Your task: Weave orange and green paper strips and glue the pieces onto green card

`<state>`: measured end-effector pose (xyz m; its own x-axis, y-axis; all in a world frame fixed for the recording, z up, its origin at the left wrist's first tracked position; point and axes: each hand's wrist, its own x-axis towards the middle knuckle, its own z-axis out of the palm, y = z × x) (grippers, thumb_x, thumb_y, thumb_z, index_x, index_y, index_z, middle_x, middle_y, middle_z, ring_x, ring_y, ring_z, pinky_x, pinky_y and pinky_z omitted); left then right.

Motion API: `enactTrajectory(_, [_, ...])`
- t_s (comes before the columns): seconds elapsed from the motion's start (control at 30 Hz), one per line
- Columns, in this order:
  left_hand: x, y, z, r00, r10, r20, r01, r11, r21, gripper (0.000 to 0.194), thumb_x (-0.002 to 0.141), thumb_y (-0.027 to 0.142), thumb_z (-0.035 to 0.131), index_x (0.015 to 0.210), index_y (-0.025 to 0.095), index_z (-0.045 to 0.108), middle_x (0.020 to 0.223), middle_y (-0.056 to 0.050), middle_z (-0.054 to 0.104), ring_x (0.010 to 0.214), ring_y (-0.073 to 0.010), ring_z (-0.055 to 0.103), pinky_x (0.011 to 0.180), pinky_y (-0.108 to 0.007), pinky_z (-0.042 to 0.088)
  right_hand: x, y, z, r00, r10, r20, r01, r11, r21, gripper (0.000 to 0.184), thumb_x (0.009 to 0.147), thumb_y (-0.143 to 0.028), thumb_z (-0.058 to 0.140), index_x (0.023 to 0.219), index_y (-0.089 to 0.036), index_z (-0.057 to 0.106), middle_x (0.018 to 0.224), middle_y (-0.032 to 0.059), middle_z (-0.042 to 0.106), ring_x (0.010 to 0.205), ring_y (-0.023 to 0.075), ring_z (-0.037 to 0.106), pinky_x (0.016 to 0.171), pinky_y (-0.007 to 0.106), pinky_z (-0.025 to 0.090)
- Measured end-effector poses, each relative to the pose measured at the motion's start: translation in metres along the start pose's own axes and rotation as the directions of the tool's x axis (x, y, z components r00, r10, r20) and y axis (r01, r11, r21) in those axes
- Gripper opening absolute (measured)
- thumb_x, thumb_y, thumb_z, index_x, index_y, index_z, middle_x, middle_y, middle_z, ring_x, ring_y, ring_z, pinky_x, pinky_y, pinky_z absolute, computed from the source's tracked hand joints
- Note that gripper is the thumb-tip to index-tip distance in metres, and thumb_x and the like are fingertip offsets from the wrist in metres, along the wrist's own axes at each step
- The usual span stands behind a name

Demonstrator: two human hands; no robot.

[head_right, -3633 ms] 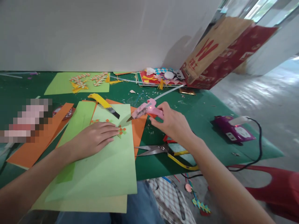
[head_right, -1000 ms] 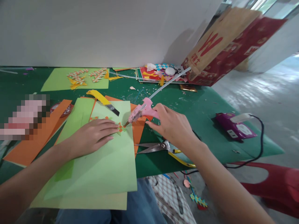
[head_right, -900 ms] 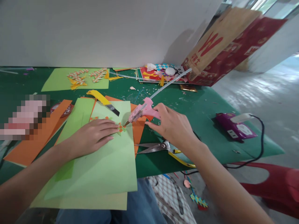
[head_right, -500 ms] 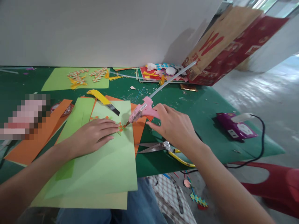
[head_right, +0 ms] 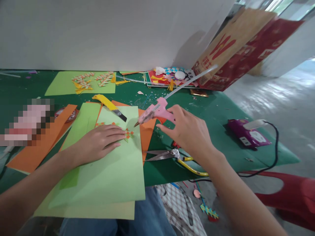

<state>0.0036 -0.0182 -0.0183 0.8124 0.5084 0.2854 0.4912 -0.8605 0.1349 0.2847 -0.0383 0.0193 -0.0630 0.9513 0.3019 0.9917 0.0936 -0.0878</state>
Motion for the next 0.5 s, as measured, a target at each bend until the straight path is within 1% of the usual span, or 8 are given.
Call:
enactTrajectory(0.07, [0.000, 0.000, -0.001, 1.000, -0.003, 0.008, 0.003, 1.000, -0.011, 0.031, 0.097, 0.026, 0.042, 0.116, 0.017, 0.065, 0.118, -0.005, 0.069, 0.111, -0.0206, 0.061, 0.101, -0.040, 0.047, 0.005, 0.003, -0.002, 0.993, 0.113, 0.031, -0.115, 0.991, 0.063, 0.033, 0.082, -0.050, 0.059, 0.096, -0.023, 0.046, 0.090, 0.0115, 0.066, 0.075, 0.0265, 0.061, 0.058, 0.031, 0.037])
enactTrajectory(0.13, [0.001, 0.000, -0.001, 1.000, -0.008, 0.000, 0.008, 1.000, -0.022, 0.031, 0.096, 0.026, 0.043, 0.116, 0.017, 0.065, 0.118, -0.006, 0.069, 0.111, -0.0214, 0.061, 0.099, -0.041, 0.048, 0.012, 0.009, -0.002, 0.980, 0.191, 0.053, -0.197, 0.972, 0.125, 0.030, 0.083, -0.048, 0.057, 0.090, -0.023, 0.044, 0.090, 0.0123, 0.066, 0.078, 0.0266, 0.061, 0.063, 0.032, 0.039])
enactTrajectory(0.2, [0.001, 0.001, -0.002, 1.000, -0.002, -0.015, 0.001, 0.999, -0.032, 0.030, 0.096, 0.025, 0.043, 0.114, 0.018, 0.066, 0.116, -0.007, 0.070, 0.109, -0.0214, 0.062, 0.098, -0.041, 0.048, 0.019, 0.015, 0.001, 0.965, 0.244, 0.092, -0.257, 0.950, 0.177, 0.029, 0.082, -0.049, 0.056, 0.084, -0.024, 0.041, 0.088, 0.0130, 0.066, 0.080, 0.0263, 0.060, 0.066, 0.032, 0.040])
enactTrajectory(0.3, [0.002, 0.002, -0.004, 0.999, 0.019, -0.043, -0.021, 0.999, -0.040, 0.029, 0.097, 0.026, 0.043, 0.104, 0.018, 0.070, 0.106, -0.005, 0.073, 0.107, -0.0208, 0.062, 0.099, -0.040, 0.048, 0.029, 0.024, 0.011, 0.948, 0.275, 0.158, -0.305, 0.928, 0.215, 0.031, 0.082, -0.053, 0.051, 0.079, -0.024, 0.041, 0.088, 0.0158, 0.066, 0.080, 0.0267, 0.060, 0.067, 0.033, 0.041])
enactTrajectory(0.4, [0.002, 0.002, -0.006, 0.998, 0.015, -0.058, -0.020, 0.997, -0.075, 0.027, 0.096, 0.026, 0.044, 0.095, 0.020, 0.070, 0.096, -0.003, 0.074, 0.102, -0.0198, 0.064, 0.097, -0.039, 0.048, 0.037, 0.033, 0.026, 0.946, 0.281, 0.163, -0.307, 0.938, 0.163, 0.031, 0.083, -0.053, 0.049, 0.080, -0.022, 0.046, 0.091, 0.0185, 0.067, 0.081, 0.0284, 0.061, 0.066, 0.034, 0.041])
enactTrajectory(0.47, [0.001, 0.000, -0.008, 0.995, -0.042, -0.094, 0.033, 0.995, -0.093, 0.025, 0.096, 0.026, 0.045, 0.099, 0.020, 0.069, 0.096, -0.003, 0.074, 0.098, -0.0188, 0.065, 0.093, -0.038, 0.049, 0.040, 0.038, 0.036, 0.938, 0.316, 0.144, -0.329, 0.941, 0.083, 0.031, 0.082, -0.049, 0.053, 0.084, -0.019, 0.051, 0.091, 0.0185, 0.067, 0.082, 0.0292, 0.062, 0.065, 0.034, 0.041])
enactTrajectory(0.5, [0.001, -0.001, -0.010, 0.986, -0.094, -0.135, 0.081, 0.992, -0.095, 0.025, 0.096, 0.026, 0.045, 0.103, 0.020, 0.068, 0.097, -0.004, 0.074, 0.096, -0.0186, 0.066, 0.091, -0.037, 0.050, 0.041, 0.040, 0.040, 0.942, 0.308, 0.132, -0.316, 0.948, 0.045, 0.033, 0.082, -0.049, 0.055, 0.087, -0.017, 0.053, 0.093, 0.0187, 0.067, 0.083, 0.0297, 0.062, 0.065, 0.034, 0.042])
